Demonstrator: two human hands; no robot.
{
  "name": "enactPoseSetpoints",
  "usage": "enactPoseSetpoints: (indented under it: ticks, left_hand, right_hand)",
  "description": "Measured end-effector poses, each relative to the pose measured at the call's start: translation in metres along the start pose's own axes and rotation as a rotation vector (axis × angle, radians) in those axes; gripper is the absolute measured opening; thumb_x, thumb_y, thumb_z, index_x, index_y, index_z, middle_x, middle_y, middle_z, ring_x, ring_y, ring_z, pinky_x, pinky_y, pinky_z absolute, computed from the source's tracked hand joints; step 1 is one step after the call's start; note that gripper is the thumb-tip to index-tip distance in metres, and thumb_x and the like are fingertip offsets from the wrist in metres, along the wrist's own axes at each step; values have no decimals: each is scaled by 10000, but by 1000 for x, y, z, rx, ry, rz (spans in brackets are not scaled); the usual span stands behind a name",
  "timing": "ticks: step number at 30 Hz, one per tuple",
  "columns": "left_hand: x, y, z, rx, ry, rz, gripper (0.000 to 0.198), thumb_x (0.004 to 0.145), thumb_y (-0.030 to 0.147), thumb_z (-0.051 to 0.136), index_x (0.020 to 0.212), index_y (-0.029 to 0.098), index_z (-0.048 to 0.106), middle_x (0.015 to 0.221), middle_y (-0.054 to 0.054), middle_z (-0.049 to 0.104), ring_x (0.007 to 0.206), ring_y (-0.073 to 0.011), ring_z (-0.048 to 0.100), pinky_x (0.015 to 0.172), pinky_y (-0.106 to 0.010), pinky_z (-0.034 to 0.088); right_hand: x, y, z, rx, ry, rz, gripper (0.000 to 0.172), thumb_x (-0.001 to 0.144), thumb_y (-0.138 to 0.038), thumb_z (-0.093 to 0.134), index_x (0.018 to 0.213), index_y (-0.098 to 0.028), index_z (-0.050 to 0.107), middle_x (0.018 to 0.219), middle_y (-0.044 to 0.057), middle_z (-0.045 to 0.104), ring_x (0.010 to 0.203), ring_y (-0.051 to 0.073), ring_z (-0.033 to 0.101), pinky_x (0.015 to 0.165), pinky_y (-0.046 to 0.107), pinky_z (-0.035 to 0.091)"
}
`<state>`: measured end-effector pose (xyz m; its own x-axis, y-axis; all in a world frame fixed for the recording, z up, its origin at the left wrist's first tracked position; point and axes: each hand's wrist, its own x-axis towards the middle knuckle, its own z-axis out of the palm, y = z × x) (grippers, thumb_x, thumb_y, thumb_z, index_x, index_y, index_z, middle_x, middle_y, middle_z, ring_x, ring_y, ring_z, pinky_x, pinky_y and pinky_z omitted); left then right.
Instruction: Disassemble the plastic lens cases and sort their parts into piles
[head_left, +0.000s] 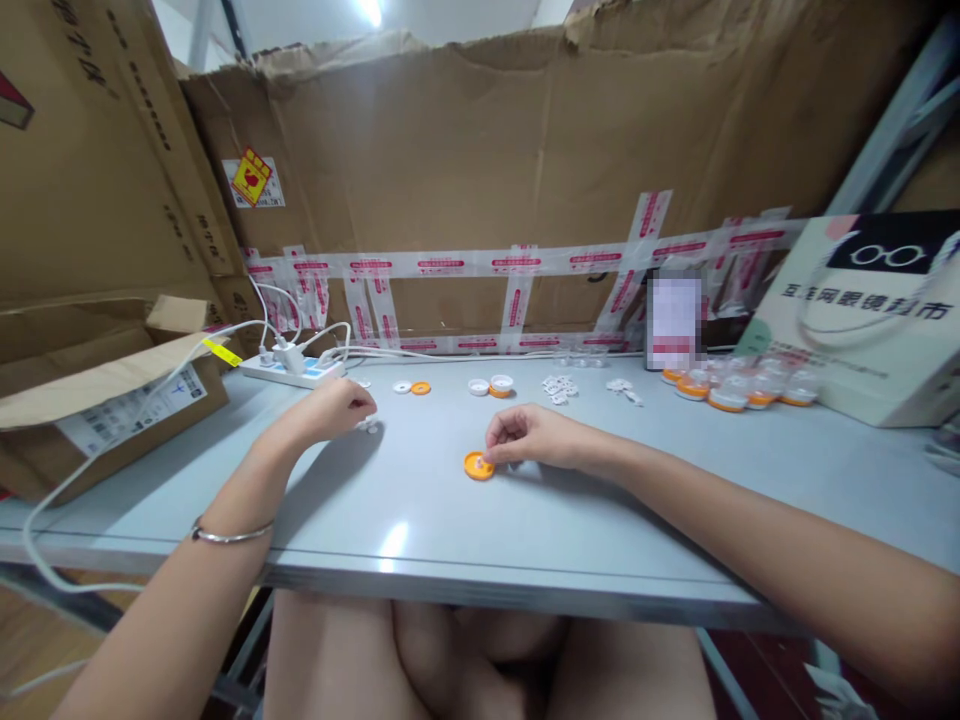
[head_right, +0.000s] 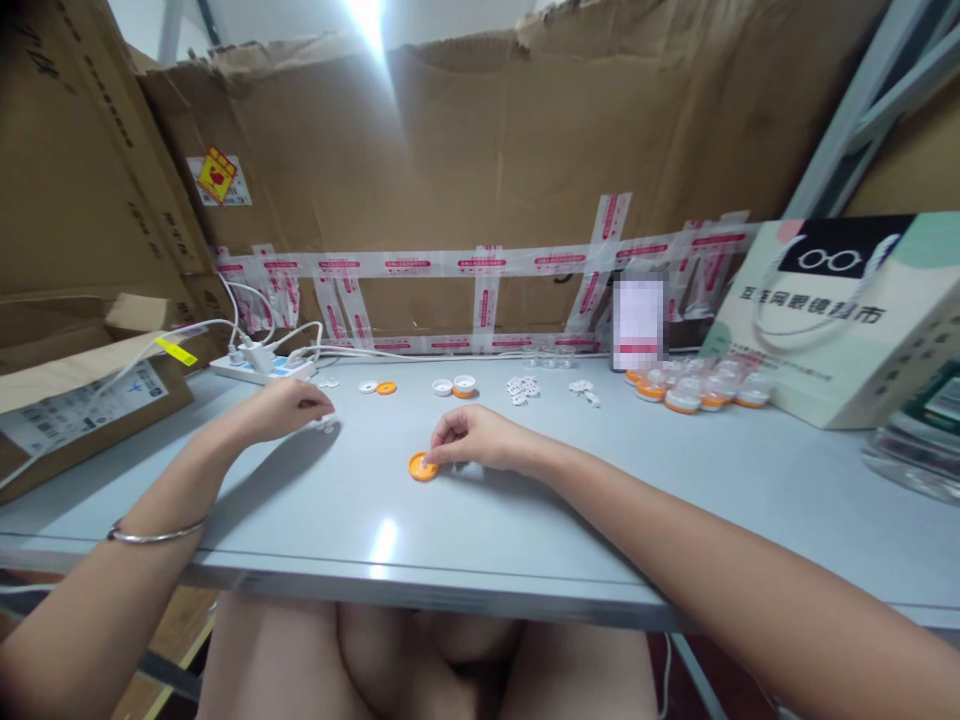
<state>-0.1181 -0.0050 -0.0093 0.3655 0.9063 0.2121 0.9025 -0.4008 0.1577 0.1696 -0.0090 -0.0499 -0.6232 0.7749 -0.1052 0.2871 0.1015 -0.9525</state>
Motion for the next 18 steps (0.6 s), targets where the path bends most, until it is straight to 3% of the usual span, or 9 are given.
enactPoseSetpoints:
  ticks: [3, 6, 8, 10, 14, 18]
  left_hand:
    - [1, 19, 2, 16, 158, 24, 264, 781, 247, 431, 745, 141, 670, 761, -68, 669, 670, -159, 562, 618, -242, 414]
    - [0, 52, 4, -110, 296, 294, 247, 843, 279, 447, 856, 150, 657, 850, -69, 663, 740, -145, 582, 681, -239, 443]
    - [0, 76, 6, -212, 299, 479, 191, 838, 273, 509, 902, 154, 645, 847, -56, 664, 750, -129, 592, 703, -227, 454]
    - [2, 94, 9, -250, 255, 554, 148, 827, 251, 545, 889, 159, 643, 809, -36, 667, 728, -117, 595, 686, -215, 456]
    - [6, 110, 18, -310, 254, 510, 117, 813, 192, 553, 770, 152, 654, 724, -19, 677, 660, -101, 596, 626, -198, 444]
    - [9, 108, 21, -508, 195, 374, 104, 773, 195, 575, 747, 132, 653, 695, -24, 684, 628, -96, 606, 611, -185, 465]
  right_hand:
    - [-2, -4, -1, 90, 87, -53, 277, 538, -322, 775, 655, -144, 599, 595, -29, 582, 559, 80, 500, 579, 236, 382]
    - [-6, -8, 1, 200, 106, -140, 261, 582, -343, 753, 682, -144, 618, 624, -21, 586, 589, 82, 506, 630, 249, 398]
    - [-10, -10, 3, 268, 91, -171, 270, 590, -368, 750, 690, -146, 632, 643, -13, 591, 607, 86, 509, 657, 259, 405]
    - [-12, -11, 5, 344, 93, -156, 289, 569, -379, 764, 694, -151, 638, 651, -10, 591, 628, 92, 517, 682, 266, 410]
    - [-15, -12, 6, 460, 143, -92, 282, 542, -339, 791, 686, -153, 636, 656, -13, 594, 654, 88, 535, 734, 265, 418]
    - [-14, -11, 7, 453, 161, -77, 280, 567, -341, 776, 723, -152, 641, 703, 1, 621, 695, 94, 562, 781, 275, 430]
